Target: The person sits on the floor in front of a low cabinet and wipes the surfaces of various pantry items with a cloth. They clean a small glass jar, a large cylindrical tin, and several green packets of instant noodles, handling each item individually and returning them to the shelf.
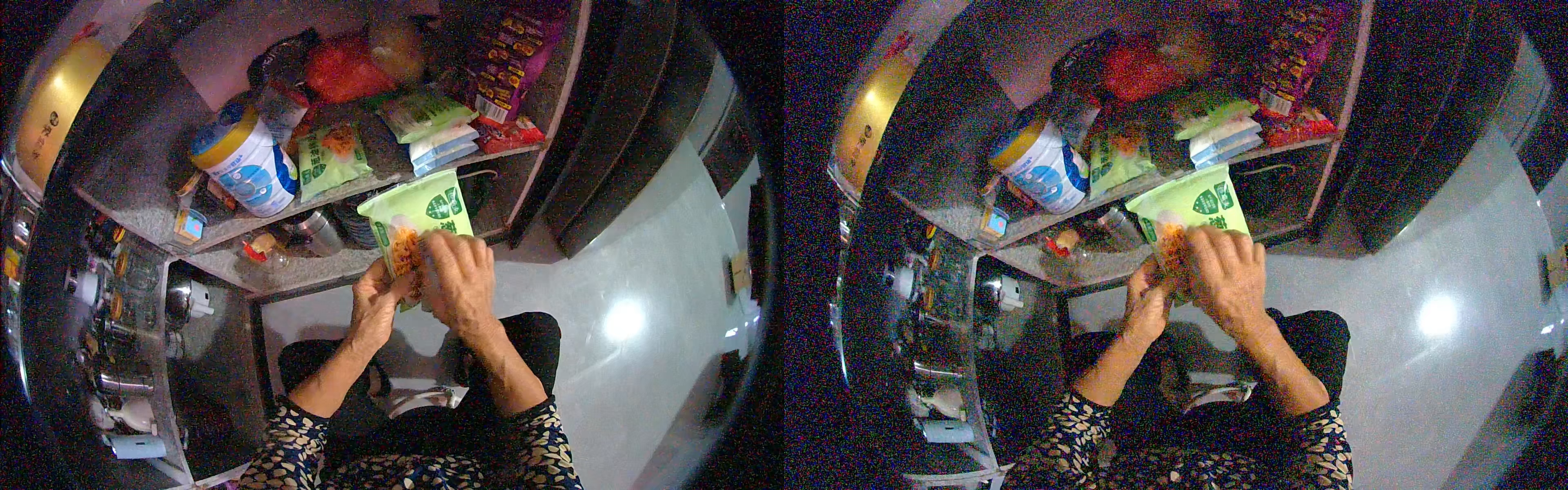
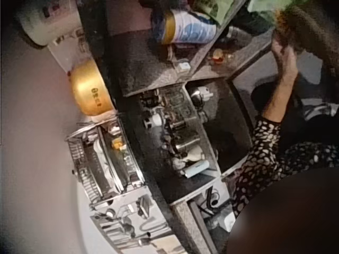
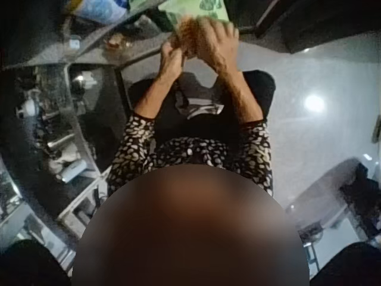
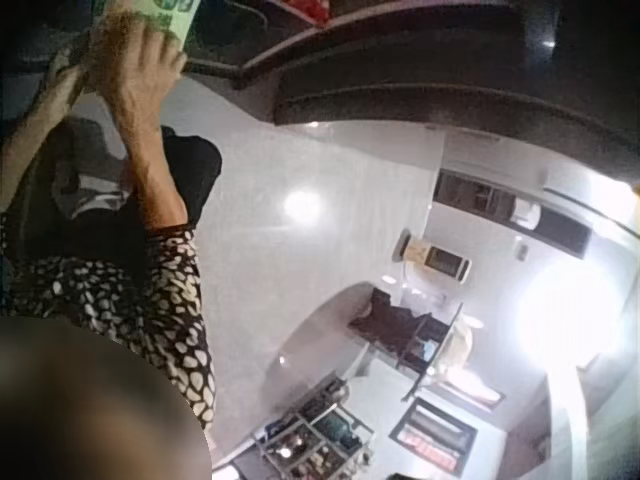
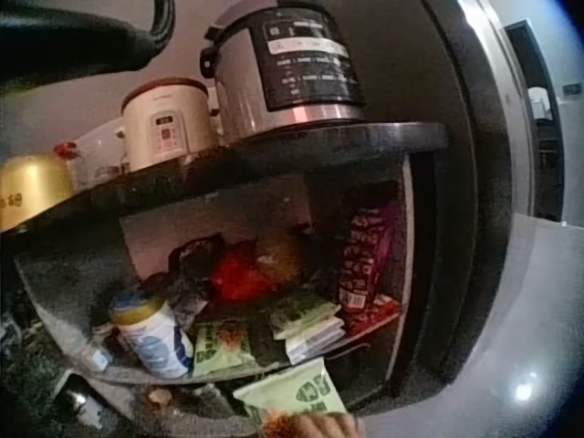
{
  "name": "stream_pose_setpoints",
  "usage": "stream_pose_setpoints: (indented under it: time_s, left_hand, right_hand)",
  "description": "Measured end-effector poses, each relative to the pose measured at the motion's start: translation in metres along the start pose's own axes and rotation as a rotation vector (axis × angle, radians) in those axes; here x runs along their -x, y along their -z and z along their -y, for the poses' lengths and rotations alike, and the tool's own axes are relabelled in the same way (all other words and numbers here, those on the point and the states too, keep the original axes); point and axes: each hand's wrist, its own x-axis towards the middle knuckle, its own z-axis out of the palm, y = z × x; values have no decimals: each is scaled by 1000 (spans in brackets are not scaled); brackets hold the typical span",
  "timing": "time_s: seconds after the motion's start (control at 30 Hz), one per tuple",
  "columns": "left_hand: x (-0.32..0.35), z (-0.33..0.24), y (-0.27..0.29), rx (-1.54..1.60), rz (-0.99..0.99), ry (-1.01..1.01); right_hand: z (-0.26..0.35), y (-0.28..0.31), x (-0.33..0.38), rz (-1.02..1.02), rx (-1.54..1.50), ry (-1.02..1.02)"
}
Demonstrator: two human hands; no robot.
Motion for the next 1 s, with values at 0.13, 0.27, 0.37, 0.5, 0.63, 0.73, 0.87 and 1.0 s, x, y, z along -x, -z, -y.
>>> stream_pose_setpoints:
  time_s: [0.13, 0.27, 0.37, 0.5, 0.63, 0.73, 0.87, 1.0]
  left_hand:
    - [-3, -7, 3, -45, -17, -15]
    - [-10, -13, 16, 49, -41, -37]
    - [-12, -24, 14, 68, -126, -88]
    - [-13, -23, 16, 33, -188, -108]
    - [-19, -28, 19, 53, -228, -139]
    - [-37, -43, 25, 36, -268, -223]
    - [-72, -68, 27, -209, -427, -324]
    - [-124, -69, 66, -371, -583, -335]
  right_hand:
    - [-15, 8, 1, 39, -98, -160]
    - [-38, 7, 17, 108, -212, -344]
    - [-30, 29, 4, 463, -775, -770]
    - [-30, 2, 17, 322, -946, -864]
    - [-13, 1, -2, 236, -1086, -974]
    - [-2, -14, -26, 156, -1078, -954]
    - [-13, -52, -52, 88, -971, -754]
    - [1, -80, -98, 64, -919, -756]
